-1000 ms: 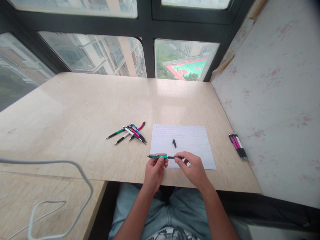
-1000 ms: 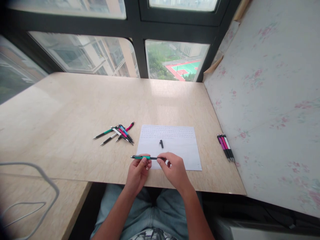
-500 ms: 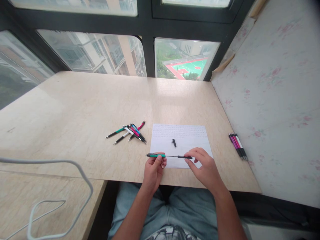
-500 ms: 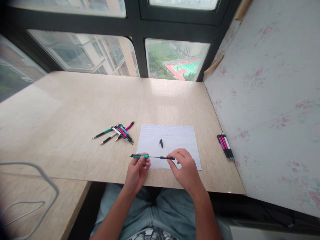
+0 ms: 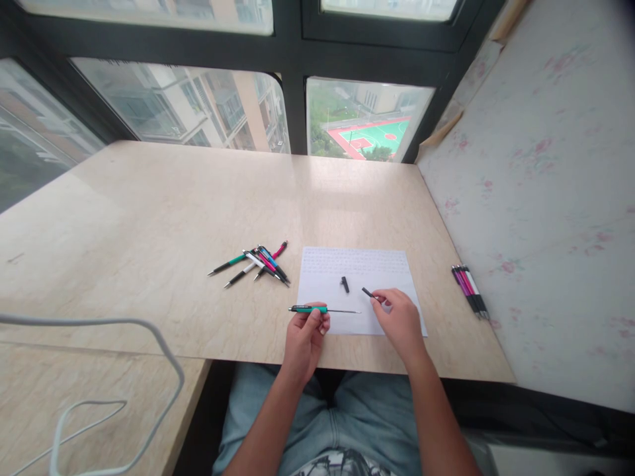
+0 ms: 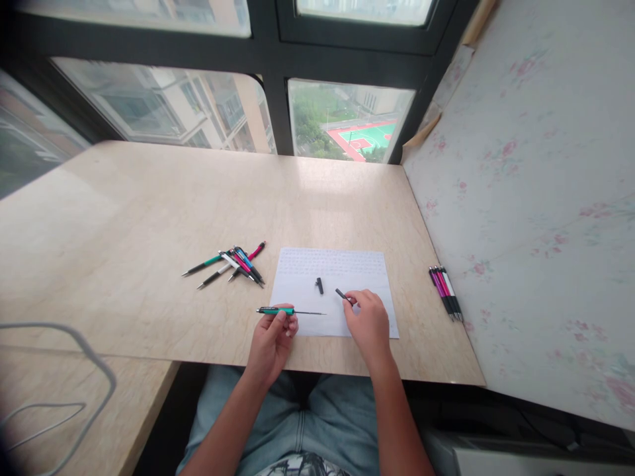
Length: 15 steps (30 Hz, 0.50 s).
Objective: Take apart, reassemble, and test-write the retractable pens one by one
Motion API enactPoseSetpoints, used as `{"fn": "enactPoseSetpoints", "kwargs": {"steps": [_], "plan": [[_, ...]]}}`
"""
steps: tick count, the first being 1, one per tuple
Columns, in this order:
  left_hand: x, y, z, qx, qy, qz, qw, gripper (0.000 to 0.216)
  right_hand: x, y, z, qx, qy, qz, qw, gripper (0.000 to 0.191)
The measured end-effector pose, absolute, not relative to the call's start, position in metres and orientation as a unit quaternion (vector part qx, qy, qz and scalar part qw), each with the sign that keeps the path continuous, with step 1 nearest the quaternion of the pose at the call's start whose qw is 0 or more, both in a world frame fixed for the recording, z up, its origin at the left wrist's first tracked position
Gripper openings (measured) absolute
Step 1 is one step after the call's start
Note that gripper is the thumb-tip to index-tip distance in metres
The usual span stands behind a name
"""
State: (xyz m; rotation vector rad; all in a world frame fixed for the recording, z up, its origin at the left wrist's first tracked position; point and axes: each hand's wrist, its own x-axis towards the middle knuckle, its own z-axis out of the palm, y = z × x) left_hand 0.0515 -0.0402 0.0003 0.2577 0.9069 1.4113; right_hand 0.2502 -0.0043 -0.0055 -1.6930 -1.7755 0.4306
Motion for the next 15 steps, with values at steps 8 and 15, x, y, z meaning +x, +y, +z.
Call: {"fn": "enactPoseSetpoints", "kwargs": {"steps": [8, 15], "plan": [[0.051, -0.040, 0.000, 0.117, 0.403, 0.621, 0.662, 0.024, 0.211, 0.020, -0.006, -0.661, -0.648, 0.175, 0.336, 0.024], [0.052, -0.040, 0.000, 0.131, 0.407, 0.609, 0.668, 0.022, 0.225, -0.008, 0.019, -0.553, -0.589, 0.463, 0.365, 0.038]]}}
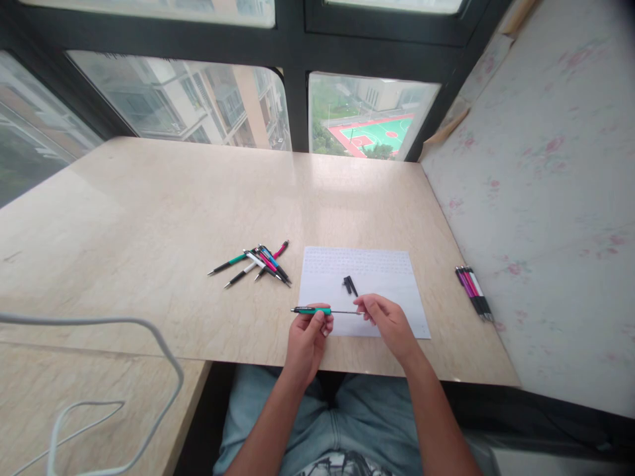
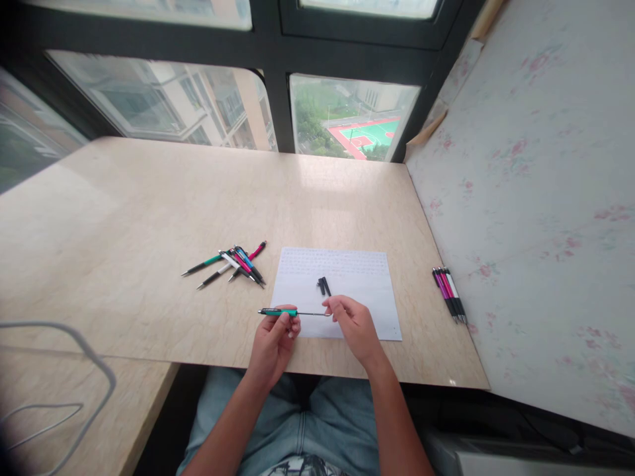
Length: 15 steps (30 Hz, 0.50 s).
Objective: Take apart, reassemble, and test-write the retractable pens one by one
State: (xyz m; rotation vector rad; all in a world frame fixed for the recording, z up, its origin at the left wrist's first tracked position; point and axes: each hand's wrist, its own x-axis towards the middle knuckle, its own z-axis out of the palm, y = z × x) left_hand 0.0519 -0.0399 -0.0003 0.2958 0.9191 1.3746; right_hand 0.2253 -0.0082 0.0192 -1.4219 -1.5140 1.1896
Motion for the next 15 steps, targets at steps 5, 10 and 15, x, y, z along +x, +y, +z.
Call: {"fn": "enactPoseSetpoints", "kwargs": {"steps": [5, 10, 15], "plan": [[0.053, -0.043, -0.004, 0.219, 0.436, 0.581, 0.651, 0.021, 0.230, -0.020, 0.030, -0.521, -0.627, 0.447, 0.369, 0.016], [0.053, -0.044, -0.003, 0.288, 0.430, 0.558, 0.649, 0.020, 0.230, -0.021, 0.035, -0.523, -0.656, 0.406, 0.363, 0.013], [0.053, -0.042, -0.002, 0.238, 0.397, 0.570, 0.679, 0.017, 0.230, -0.027, 0.042, -0.510, -0.679, 0.399, 0.346, 0.013]]}}
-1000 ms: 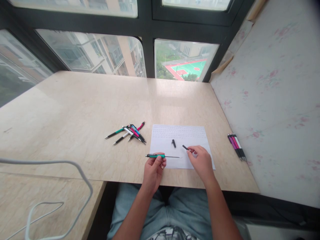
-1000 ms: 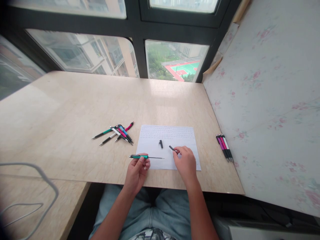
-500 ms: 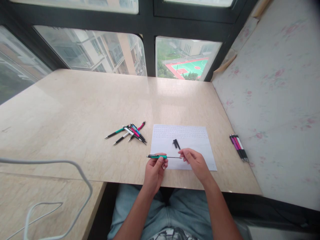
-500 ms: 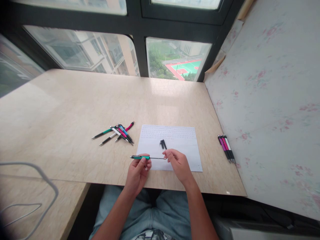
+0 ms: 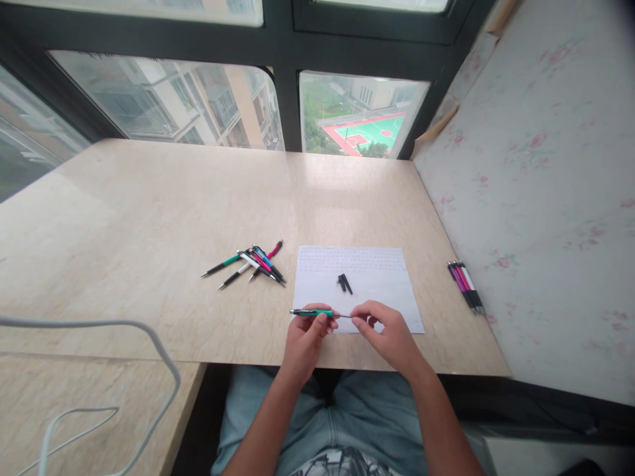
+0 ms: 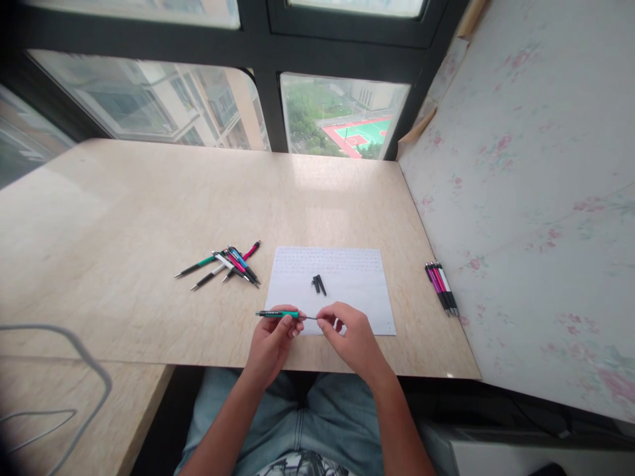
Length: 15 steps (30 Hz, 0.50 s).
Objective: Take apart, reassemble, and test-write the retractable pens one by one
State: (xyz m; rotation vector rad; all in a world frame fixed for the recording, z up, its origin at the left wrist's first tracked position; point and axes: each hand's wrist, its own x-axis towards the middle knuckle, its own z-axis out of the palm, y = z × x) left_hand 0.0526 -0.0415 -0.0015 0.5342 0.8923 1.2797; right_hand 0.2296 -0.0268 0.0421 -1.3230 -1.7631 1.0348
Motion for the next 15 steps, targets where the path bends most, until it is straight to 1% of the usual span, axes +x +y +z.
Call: {"fn": "enactPoseSetpoints", "kwargs": {"steps": [3, 7, 10, 12, 15], "plan": [[0.052, -0.040, -0.003, 0.207, 0.389, 0.589, 0.677, 0.016, 0.237, -0.028, 0.038, -0.517, -0.663, 0.396, 0.369, 0.011], [0.052, -0.039, -0.005, 0.147, 0.388, 0.621, 0.664, 0.017, 0.252, -0.021, 0.020, -0.574, -0.615, 0.377, 0.389, 0.014], [0.052, -0.038, -0.006, 0.147, 0.386, 0.616, 0.671, 0.017, 0.253, -0.008, 0.008, -0.627, -0.616, 0.292, 0.378, 0.013], [0.052, -0.038, -0.005, 0.148, 0.383, 0.616, 0.672, 0.017, 0.246, 0.003, 0.002, -0.636, -0.633, 0.238, 0.371, 0.013], [0.052, -0.039, -0.005, 0.149, 0.381, 0.616, 0.673, 0.016, 0.232, 0.019, -0.004, -0.634, -0.654, 0.196, 0.363, 0.015]]}}
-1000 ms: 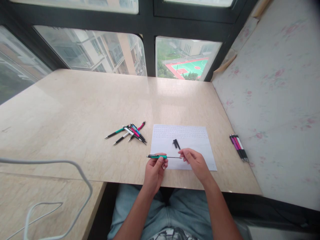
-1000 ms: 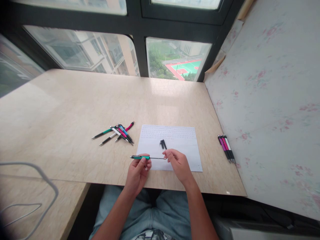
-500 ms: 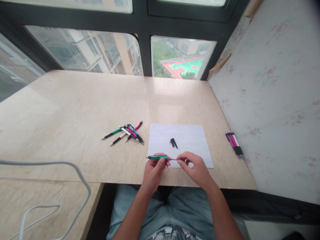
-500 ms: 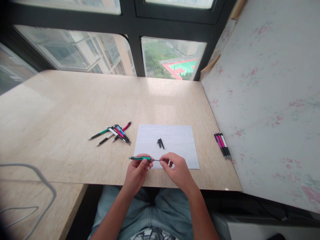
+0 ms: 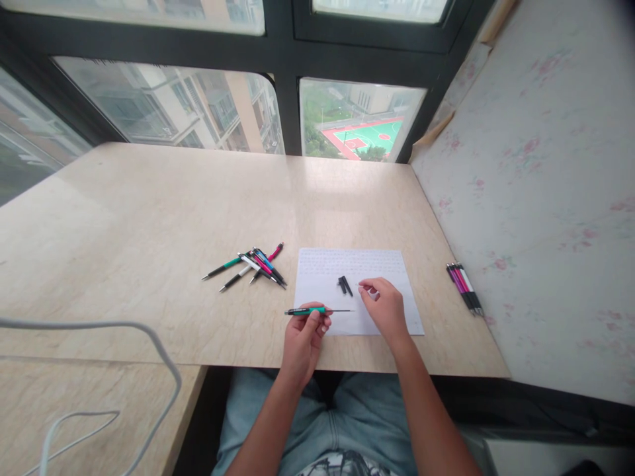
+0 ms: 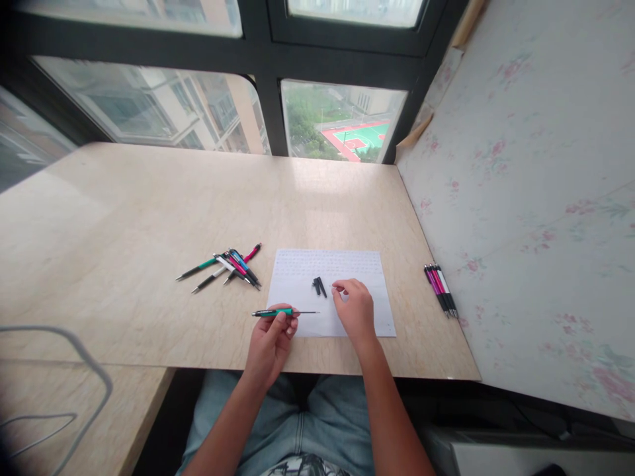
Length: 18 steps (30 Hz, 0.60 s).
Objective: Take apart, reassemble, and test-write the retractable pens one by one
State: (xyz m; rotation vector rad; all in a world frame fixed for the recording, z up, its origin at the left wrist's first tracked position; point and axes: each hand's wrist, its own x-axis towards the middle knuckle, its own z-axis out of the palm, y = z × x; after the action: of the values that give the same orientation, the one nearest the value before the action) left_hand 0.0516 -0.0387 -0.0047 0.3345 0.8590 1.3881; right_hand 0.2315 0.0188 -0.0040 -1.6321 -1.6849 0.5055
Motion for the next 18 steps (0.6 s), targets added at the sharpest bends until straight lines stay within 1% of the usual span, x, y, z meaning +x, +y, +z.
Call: {"fn": "enactPoseSetpoints", "kwargs": {"steps": [5, 8, 10, 12, 15, 18], "plan": [[0.052, -0.040, -0.005, 0.157, 0.385, 0.611, 0.673, 0.015, 0.223, 0.024, -0.005, -0.639, -0.666, 0.191, 0.335, 0.017], [0.052, -0.040, -0.005, 0.186, 0.387, 0.603, 0.673, 0.015, 0.229, 0.010, 0.009, -0.625, -0.652, 0.236, 0.358, 0.022], [0.053, -0.040, -0.005, 0.231, 0.399, 0.585, 0.667, 0.015, 0.232, -0.002, 0.022, -0.590, -0.661, 0.294, 0.359, 0.025], [0.053, -0.041, -0.003, 0.289, 0.423, 0.557, 0.654, 0.015, 0.233, -0.014, 0.035, -0.543, -0.699, 0.327, 0.330, 0.020], [0.053, -0.042, -0.002, 0.357, 0.450, 0.514, 0.637, 0.015, 0.234, -0.024, 0.046, -0.497, -0.760, 0.319, 0.269, 0.015], [0.053, -0.043, -0.002, 0.359, 0.451, 0.509, 0.640, 0.015, 0.241, -0.028, 0.048, -0.494, -0.779, 0.313, 0.226, 0.014]]}}
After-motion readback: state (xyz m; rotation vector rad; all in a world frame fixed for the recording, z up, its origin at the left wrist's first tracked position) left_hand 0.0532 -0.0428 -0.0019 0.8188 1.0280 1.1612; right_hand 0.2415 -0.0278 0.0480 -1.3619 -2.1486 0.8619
